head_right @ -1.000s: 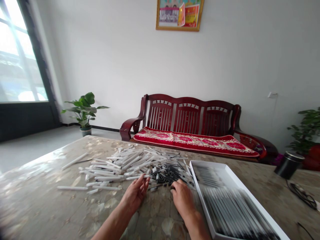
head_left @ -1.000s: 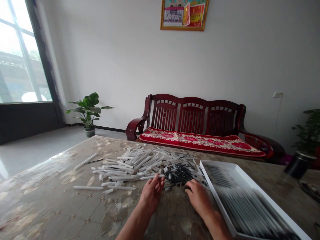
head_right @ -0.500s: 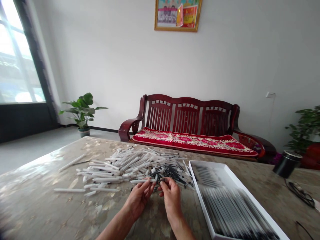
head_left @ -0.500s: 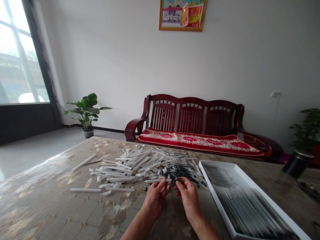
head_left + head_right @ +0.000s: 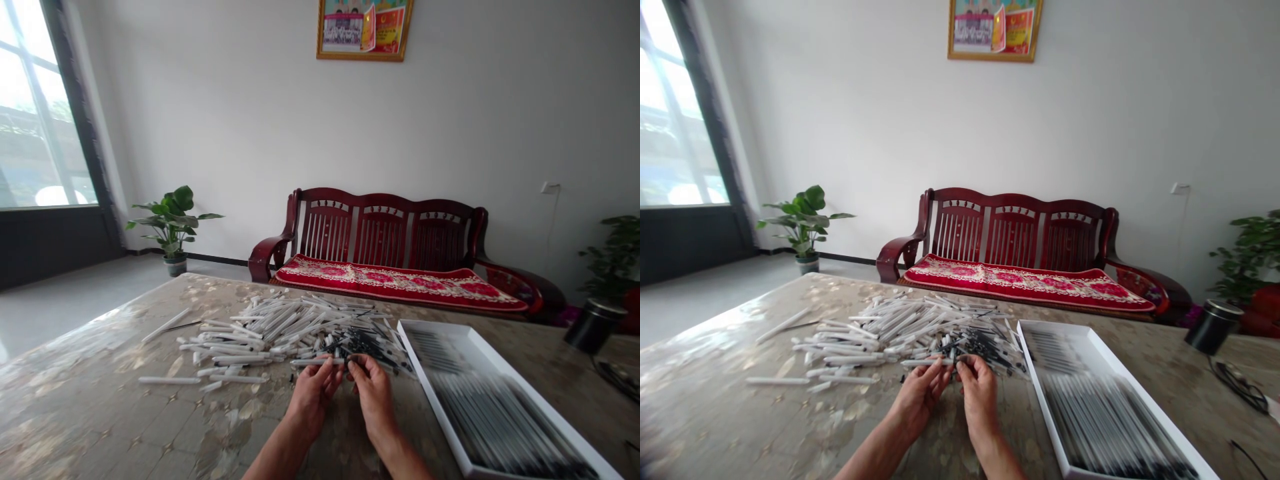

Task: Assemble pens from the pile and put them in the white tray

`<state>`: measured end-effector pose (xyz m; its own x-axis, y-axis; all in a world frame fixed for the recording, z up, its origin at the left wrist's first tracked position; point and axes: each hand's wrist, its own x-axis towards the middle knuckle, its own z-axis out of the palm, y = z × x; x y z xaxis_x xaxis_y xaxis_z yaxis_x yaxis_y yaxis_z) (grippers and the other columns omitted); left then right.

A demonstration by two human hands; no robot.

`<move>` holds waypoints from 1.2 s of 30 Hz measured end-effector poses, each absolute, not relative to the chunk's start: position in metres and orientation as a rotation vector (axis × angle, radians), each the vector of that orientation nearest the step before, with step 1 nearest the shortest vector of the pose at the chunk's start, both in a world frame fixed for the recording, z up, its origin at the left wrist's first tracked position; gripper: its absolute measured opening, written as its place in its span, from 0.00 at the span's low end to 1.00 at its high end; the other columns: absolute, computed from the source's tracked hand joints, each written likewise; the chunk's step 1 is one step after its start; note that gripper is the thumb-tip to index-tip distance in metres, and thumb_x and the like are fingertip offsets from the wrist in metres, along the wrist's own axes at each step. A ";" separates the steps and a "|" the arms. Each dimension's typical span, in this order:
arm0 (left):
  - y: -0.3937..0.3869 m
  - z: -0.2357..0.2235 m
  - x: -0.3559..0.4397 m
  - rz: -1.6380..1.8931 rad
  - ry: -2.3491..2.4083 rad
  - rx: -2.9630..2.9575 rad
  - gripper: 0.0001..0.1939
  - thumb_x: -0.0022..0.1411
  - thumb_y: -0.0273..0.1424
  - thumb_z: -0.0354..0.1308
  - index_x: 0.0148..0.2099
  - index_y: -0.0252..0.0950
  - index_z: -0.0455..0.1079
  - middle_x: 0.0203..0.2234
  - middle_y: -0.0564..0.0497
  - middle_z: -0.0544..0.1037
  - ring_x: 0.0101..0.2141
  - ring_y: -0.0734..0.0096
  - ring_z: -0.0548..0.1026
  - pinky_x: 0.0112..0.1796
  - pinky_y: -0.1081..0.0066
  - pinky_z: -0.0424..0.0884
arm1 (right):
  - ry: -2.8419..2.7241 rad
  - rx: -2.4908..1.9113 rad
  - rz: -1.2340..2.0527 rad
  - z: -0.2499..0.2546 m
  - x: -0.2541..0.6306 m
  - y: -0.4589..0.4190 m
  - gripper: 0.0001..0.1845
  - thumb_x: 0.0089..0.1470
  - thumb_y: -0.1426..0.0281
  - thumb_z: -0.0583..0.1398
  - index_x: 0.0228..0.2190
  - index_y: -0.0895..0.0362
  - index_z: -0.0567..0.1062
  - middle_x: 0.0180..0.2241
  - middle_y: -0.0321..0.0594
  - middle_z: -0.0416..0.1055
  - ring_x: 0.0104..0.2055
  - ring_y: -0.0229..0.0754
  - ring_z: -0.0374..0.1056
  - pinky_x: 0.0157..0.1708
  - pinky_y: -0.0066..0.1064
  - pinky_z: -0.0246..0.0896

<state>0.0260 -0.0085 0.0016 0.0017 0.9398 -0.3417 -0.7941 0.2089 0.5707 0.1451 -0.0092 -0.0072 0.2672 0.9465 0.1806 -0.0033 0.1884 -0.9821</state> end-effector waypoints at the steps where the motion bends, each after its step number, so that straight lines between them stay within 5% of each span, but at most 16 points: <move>1: -0.009 0.002 0.026 1.381 0.758 0.249 0.06 0.58 0.16 0.60 0.33 0.31 0.71 0.24 0.47 0.80 0.24 0.73 0.80 0.28 0.78 0.78 | -1.081 -1.162 0.882 -0.008 0.145 -0.009 0.18 0.43 0.56 0.64 0.30 0.58 0.78 0.27 0.41 0.77 0.26 0.42 0.69 0.20 0.27 0.60; 11: -0.008 -0.001 0.025 1.386 0.778 0.314 0.06 0.53 0.19 0.66 0.32 0.31 0.73 0.23 0.49 0.80 0.25 0.73 0.80 0.28 0.78 0.77 | -1.270 -1.177 0.650 -0.015 0.147 -0.004 0.16 0.50 0.55 0.61 0.27 0.56 0.76 0.28 0.41 0.78 0.31 0.45 0.72 0.32 0.31 0.67; 20: -0.011 -0.006 0.026 1.412 0.781 0.427 0.15 0.43 0.27 0.74 0.33 0.32 0.74 0.23 0.50 0.80 0.25 0.71 0.79 0.28 0.76 0.76 | -1.557 -1.369 0.226 -0.014 0.145 -0.008 0.22 0.62 0.53 0.47 0.25 0.52 0.68 0.25 0.38 0.72 0.26 0.42 0.68 0.26 0.29 0.58; 30: -0.011 -0.005 0.025 1.398 0.817 0.475 0.20 0.37 0.32 0.76 0.33 0.32 0.75 0.21 0.52 0.79 0.24 0.73 0.77 0.24 0.78 0.71 | -1.548 -1.296 0.489 -0.005 0.151 -0.012 0.20 0.61 0.54 0.49 0.28 0.53 0.69 0.25 0.35 0.71 0.29 0.41 0.68 0.29 0.27 0.59; 36: -0.011 -0.007 0.026 1.383 0.821 0.502 0.24 0.33 0.36 0.77 0.33 0.32 0.75 0.22 0.52 0.79 0.24 0.73 0.76 0.24 0.77 0.71 | -1.540 -1.413 0.461 -0.010 0.152 -0.008 0.25 0.60 0.51 0.47 0.21 0.53 0.65 0.18 0.34 0.66 0.22 0.40 0.62 0.25 0.29 0.51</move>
<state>0.0258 -0.0110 -0.0071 -0.0150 0.9773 -0.2115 -0.6537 0.1505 0.7416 0.1523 -0.0078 -0.0096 0.1317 0.9126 0.3872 0.5495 0.2579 -0.7947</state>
